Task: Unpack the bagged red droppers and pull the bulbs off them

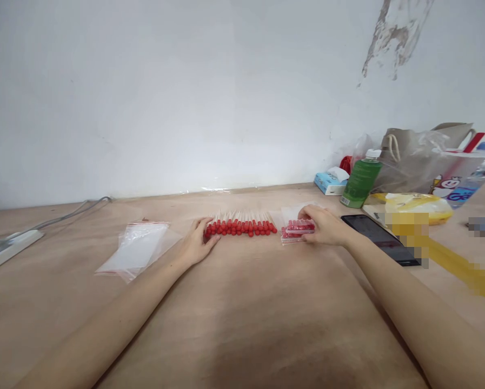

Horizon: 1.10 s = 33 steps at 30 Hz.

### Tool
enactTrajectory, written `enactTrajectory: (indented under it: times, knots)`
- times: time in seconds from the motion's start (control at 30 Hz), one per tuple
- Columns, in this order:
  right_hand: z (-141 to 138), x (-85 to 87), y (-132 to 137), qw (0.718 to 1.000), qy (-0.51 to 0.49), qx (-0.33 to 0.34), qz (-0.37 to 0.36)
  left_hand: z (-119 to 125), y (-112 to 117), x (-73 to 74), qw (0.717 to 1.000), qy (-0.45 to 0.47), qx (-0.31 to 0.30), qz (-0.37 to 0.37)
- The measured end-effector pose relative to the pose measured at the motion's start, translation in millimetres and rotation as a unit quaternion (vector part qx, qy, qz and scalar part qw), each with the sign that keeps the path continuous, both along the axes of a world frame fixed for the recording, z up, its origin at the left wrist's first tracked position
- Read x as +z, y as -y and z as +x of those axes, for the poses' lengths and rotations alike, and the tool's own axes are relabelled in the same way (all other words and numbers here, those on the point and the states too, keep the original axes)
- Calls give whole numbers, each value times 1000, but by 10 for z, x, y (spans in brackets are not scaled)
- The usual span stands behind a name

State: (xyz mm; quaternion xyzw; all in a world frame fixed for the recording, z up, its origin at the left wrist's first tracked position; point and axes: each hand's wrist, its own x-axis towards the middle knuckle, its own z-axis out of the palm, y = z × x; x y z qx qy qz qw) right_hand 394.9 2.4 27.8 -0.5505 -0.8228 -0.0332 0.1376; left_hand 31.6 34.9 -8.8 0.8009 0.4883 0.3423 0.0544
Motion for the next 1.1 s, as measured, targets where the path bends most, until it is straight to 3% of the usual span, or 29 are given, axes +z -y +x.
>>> enactTrajectory:
  times: [0.2, 0.3, 0.37, 0.43, 0.53, 0.63, 0.73, 0.8, 0.83, 0.93, 1.1]
  knots:
    - [-15, 105, 27, 995, 102, -11, -14, -12, 17, -1, 1000, 9, 21, 5]
    - [-35, 201, 48, 995, 80, -36, -50, 3, 149, 49, 998, 19, 13, 61]
    - [-115, 297, 109, 994, 42, -52, -92, 18, 345, 92, 996, 23, -33, 77]
    - [-285, 384, 210, 989, -18, -23, -148, 32, 596, 118, 993, 24, -109, 36]
    - [-710, 410, 387, 958, -122, 64, -250, 54, 929, 120, 979, 49, -173, -100]
    - [-1226, 276, 516, 918, -182, 145, -320, 74, 1052, 147, 936, 133, -176, -275]
    - [-1655, 77, 549, 899, -218, 161, -343, 67, 992, 251, 841, 202, -126, -486]
    - [-1834, -24, 519, 903, -240, 146, -325, 39, 927, 333, 785, 239, -73, -567]
    - [-1891, -58, 494, 902, -252, 138, -320, 21, 900, 365, 773, 259, -53, -577]
    - [-1970, -112, 406, 893, -284, 118, -329, -19, 853, 392, 772, 332, -28, -541]
    - [-2006, -180, 325, 881, -328, 94, -328, 1, 820, 294, 758, 430, -23, -490]
